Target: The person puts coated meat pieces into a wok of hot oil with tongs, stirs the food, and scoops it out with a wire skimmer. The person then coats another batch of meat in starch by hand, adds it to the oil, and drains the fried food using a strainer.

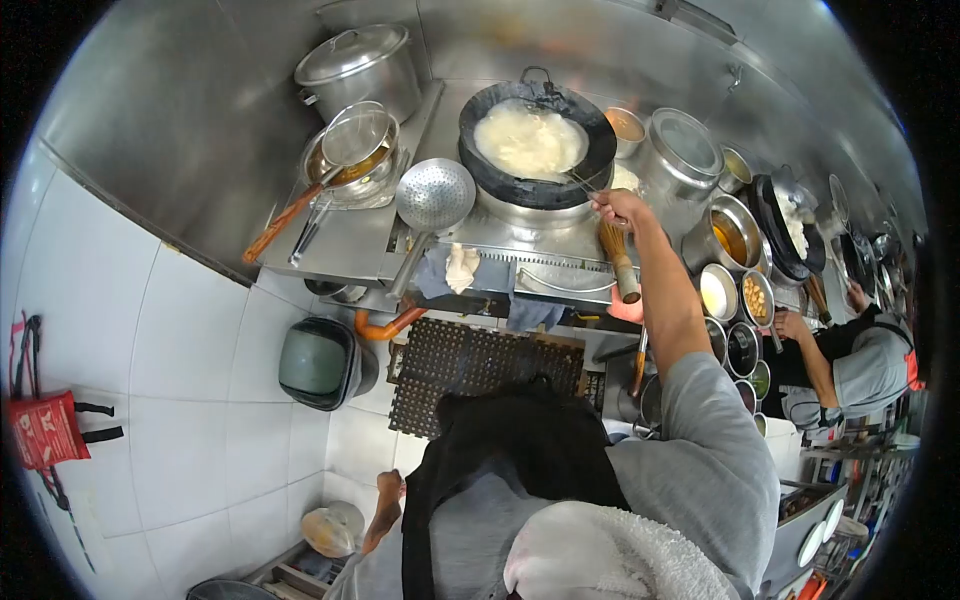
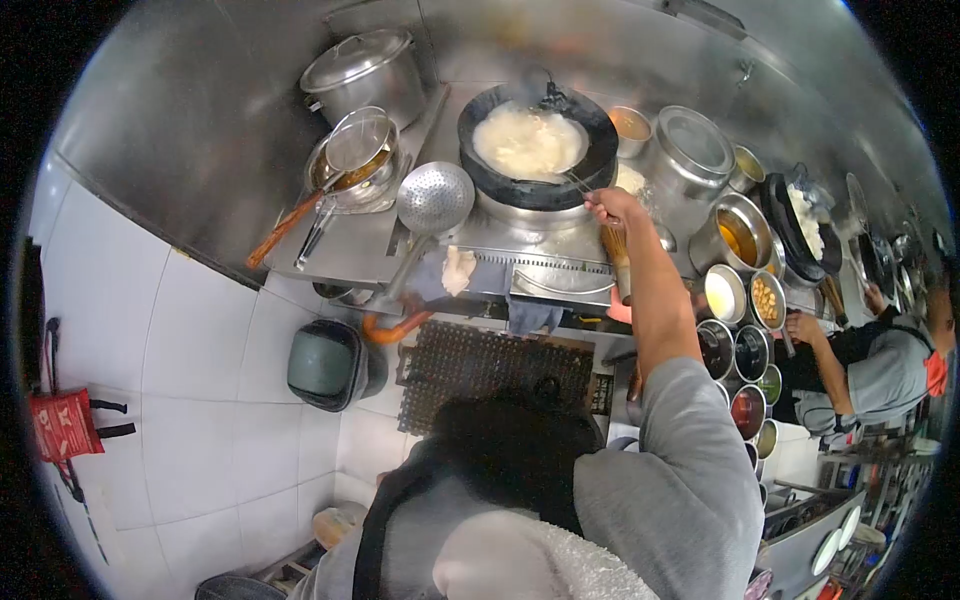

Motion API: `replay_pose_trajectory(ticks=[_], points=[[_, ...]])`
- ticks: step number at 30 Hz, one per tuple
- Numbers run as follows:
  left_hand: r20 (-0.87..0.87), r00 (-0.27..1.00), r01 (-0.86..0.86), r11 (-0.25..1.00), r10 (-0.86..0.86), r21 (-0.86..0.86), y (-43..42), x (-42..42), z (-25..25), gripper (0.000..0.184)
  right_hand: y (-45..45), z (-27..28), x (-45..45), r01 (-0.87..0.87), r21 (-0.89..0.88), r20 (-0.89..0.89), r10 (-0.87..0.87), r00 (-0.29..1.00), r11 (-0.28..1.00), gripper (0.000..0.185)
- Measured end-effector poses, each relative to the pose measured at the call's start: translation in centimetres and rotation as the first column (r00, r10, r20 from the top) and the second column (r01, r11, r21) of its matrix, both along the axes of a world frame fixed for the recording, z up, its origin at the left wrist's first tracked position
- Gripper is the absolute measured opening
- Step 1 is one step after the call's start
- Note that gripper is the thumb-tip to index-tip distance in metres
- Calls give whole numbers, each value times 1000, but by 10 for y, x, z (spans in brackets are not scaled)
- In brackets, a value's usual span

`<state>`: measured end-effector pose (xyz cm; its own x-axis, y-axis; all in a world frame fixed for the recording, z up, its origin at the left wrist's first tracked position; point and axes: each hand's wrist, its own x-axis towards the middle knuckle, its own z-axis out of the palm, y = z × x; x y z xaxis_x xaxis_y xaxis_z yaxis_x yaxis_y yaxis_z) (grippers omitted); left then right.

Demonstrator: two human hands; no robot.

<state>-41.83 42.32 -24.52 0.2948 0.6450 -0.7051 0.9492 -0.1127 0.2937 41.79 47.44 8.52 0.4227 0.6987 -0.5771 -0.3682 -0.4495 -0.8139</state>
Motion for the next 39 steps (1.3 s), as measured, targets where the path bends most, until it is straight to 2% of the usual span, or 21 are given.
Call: replay_pose_trajectory(ticks=[1,2,3,4,6,9,12,14,16,18,20,21,25,26,27,28,29,32,36,37,39], points=[[-20,973,231,957,-231,175,19,2,-6,23,1,-11,-3,90,103,-193,-68,979,991,10],[-74,894,439,832,-442,338,39,11,-12,29,-3,-4,-12,96,102,-189,-76,979,990,10],[-71,891,444,830,-448,338,53,20,-14,29,-10,9,-29,160,148,-199,-129,971,976,11],[160,975,107,961,-152,256,60,32,-8,26,-18,17,-44,223,190,-212,-182,960,956,13],[455,736,-507,854,501,-121,76,66,10,23,-31,20,-56,253,216,-199,-211,957,943,13],[481,571,-698,701,666,-142,107,96,20,23,-37,24,-71,287,221,-132,-263,956,932,14],[278,649,-653,706,708,-276,131,98,17,23,-27,27,-82,260,216,-59,-253,966,941,13],[355,927,-168,981,124,97,141,80,1,33,-30,35,-70,255,147,55,-266,963,956,12],[354,928,-157,984,117,86,142,78,-12,35,-28,42,-68,228,101,143,-240,960,968,9],[344,937,-107,985,56,133,139,79,-20,34,-21,50,-73,259,-12,598,-201,776,966,13],[437,669,-637,767,601,-80,130,86,-29,26,-26,59,-63,212,-82,671,-103,734,974,20],[347,930,-199,961,123,194,129,76,-21,24,-30,64,-55,175,-155,734,-5,679,972,28],[317,937,-179,981,149,68,104,63,-32,24,-48,85,-45,216,-52,583,-146,799,975,50],[164,963,170,954,-213,246,98,62,-18,25,-52,86,-39,215,-48,574,-150,805,975,50],[-39,860,478,775,-509,413,91,62,-1,27,-55,90,-33,227,-33,542,-173,823,973,51],[199,967,116,972,-158,205,81,69,19,22,-56,92,-25,238,-18,511,-196,837,971,52],[240,969,23,987,-61,159,77,69,21,22,-53,88,-12,258,-46,576,-185,796,965,37],[251,968,-25,985,-19,173,74,65,26,22,-45,91,22,183,-199,720,17,693,963,20],[261,965,-14,980,-39,197,80,71,34,22,-28,70,55,132,-306,830,196,523,943,20],[295,955,-84,982,30,172,80,73,33,23,-28,66,54,131,-309,828,198,525,942,20],[415,871,-324,942,262,84,81,79,29,22,-29,57,47,-55,-400,518,275,810,915,15]])
